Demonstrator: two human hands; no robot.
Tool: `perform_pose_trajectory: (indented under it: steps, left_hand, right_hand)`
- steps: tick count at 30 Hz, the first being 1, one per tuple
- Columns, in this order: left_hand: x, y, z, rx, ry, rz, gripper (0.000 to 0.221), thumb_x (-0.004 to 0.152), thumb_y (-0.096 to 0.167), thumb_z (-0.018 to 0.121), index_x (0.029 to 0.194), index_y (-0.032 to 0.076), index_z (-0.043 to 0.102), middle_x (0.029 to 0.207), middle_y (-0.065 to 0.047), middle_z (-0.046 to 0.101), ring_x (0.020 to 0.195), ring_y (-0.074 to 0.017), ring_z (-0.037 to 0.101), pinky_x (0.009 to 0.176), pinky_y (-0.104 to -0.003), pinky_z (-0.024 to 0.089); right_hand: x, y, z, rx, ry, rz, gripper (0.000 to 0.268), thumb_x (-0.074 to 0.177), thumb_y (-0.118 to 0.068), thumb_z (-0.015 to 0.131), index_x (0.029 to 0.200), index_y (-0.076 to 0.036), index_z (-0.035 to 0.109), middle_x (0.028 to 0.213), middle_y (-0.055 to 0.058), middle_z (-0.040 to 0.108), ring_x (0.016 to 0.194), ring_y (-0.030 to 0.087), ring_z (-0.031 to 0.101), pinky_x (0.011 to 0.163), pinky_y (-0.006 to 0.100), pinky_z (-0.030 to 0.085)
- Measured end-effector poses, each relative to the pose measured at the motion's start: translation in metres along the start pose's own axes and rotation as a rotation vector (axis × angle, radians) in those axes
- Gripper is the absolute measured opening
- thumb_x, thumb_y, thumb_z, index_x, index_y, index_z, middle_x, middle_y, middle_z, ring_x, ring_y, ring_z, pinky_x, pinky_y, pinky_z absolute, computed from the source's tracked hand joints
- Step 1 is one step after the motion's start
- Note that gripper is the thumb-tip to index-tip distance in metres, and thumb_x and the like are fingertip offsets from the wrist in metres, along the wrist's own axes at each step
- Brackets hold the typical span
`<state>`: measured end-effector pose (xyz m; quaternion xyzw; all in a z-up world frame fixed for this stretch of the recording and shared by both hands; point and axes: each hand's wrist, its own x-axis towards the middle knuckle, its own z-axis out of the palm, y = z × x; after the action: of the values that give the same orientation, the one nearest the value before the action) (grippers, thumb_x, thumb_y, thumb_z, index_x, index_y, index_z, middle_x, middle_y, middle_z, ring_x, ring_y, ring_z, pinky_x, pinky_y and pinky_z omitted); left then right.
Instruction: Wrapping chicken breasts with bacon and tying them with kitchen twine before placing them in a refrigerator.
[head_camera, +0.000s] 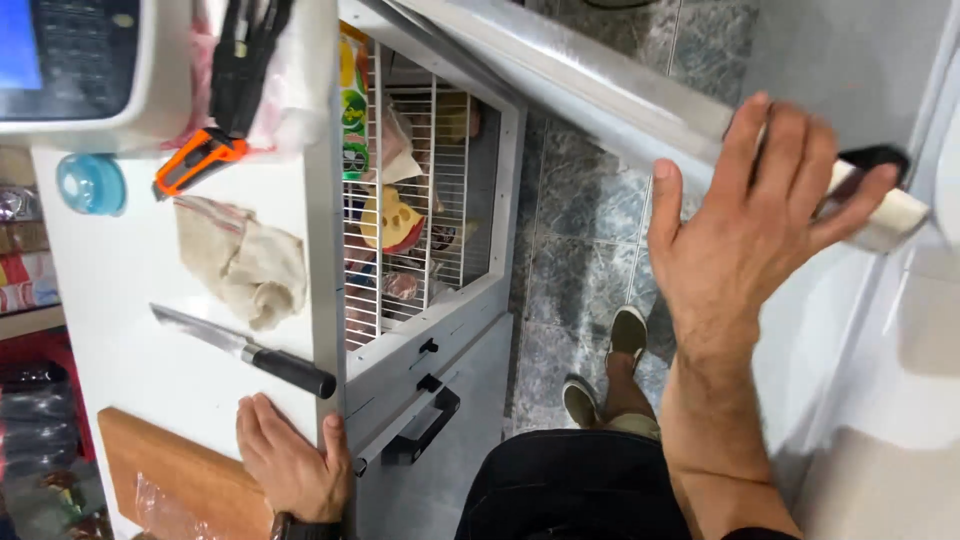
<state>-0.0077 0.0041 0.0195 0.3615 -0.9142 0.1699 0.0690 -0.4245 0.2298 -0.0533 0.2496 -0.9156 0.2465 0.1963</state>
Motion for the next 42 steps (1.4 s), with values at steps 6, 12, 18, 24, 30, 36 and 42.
perform_pose_trajectory:
  steps: [6, 12, 18, 24, 30, 36, 42]
  left_hand:
    - [-0.006, -0.006, 0.002, 0.032, -0.078, -0.162, 0.102, 0.100, 0.072, 0.044, 0.159, -0.010, 0.049, 0.162, -0.033, 0.052, 0.150, -0.0499, 0.048, 0.119, -0.063, 0.044]
    - [-0.010, -0.008, 0.005, 0.057, -0.097, -0.216, 0.103, 0.100, 0.078, 0.035, 0.159, -0.006, 0.051, 0.163, -0.030, 0.053, 0.153, -0.0464, 0.049, 0.121, -0.061, 0.045]
    - [-0.013, -0.010, 0.010, -0.005, -0.119, -0.239, 0.106, 0.097, 0.078, 0.033, 0.160, -0.006, 0.049, 0.164, -0.035, 0.053, 0.155, -0.0501, 0.049, 0.123, -0.065, 0.045]
    - [-0.016, 0.002, 0.019, -0.416, 0.499, -0.158, 0.057, 0.106, 0.036, 0.056, 0.134, -0.013, 0.064, 0.145, -0.034, 0.068, 0.140, -0.0560, 0.063, 0.121, -0.058, 0.052]
    - [0.072, 0.067, 0.095, -0.865, 0.409, -0.015, 0.056, 0.094, 0.058, 0.060, 0.119, 0.010, 0.073, 0.124, -0.010, 0.079, 0.114, -0.0302, 0.077, 0.101, -0.041, 0.060]
    - [0.354, 0.131, -0.090, -1.056, 0.305, 0.330, 0.030, 0.104, 0.031, 0.073, 0.119, 0.005, 0.073, 0.112, -0.009, 0.075, 0.101, -0.0304, 0.068, 0.089, -0.043, 0.054]
    - [0.563, 0.198, -0.020, -0.731, -0.047, 0.213, 0.032, 0.109, 0.035, 0.061, 0.119, 0.009, 0.078, 0.106, -0.012, 0.076, 0.098, -0.0337, 0.065, 0.082, -0.051, 0.054]
  right_hand:
    - [-0.040, -0.047, -0.041, -0.122, -0.634, 0.104, 0.050, 0.105, -0.053, 0.061, 0.139, -0.018, 0.071, 0.115, 0.006, 0.078, 0.109, 0.031, 0.069, 0.110, 0.051, 0.036]
    - [-0.054, -0.136, -0.022, 0.054, -1.011, 0.018, 0.067, 0.092, -0.072, 0.075, 0.122, -0.013, 0.065, 0.102, 0.006, 0.074, 0.094, 0.027, 0.074, 0.095, 0.050, 0.056]
    - [-0.041, -0.221, -0.010, 0.189, -1.293, -0.292, 0.098, 0.103, -0.080, 0.046, 0.155, 0.003, 0.048, 0.128, 0.024, 0.071, 0.108, 0.040, 0.074, 0.093, 0.053, 0.060]
    - [-0.024, -0.257, 0.042, 0.436, -1.493, -0.522, 0.076, 0.102, -0.060, 0.058, 0.136, 0.007, 0.048, 0.098, 0.016, 0.064, 0.077, 0.032, 0.065, 0.068, 0.050, 0.058]
    - [0.040, -0.122, 0.102, 0.544, -1.709, -0.319, 0.076, 0.097, -0.063, 0.064, 0.155, -0.015, 0.053, 0.110, 0.004, 0.072, 0.099, 0.023, 0.071, 0.085, 0.038, 0.054]
    - [0.125, 0.061, 0.162, 0.317, -1.623, 0.099, 0.069, 0.096, -0.062, 0.073, 0.147, -0.017, 0.062, 0.099, -0.001, 0.078, 0.089, 0.010, 0.073, 0.080, 0.027, 0.055]
    - [0.263, 0.039, 0.176, 0.502, -1.367, 0.343, 0.067, 0.098, -0.055, 0.067, 0.153, -0.016, 0.059, 0.124, 0.004, 0.077, 0.118, 0.018, 0.074, 0.102, 0.037, 0.057]
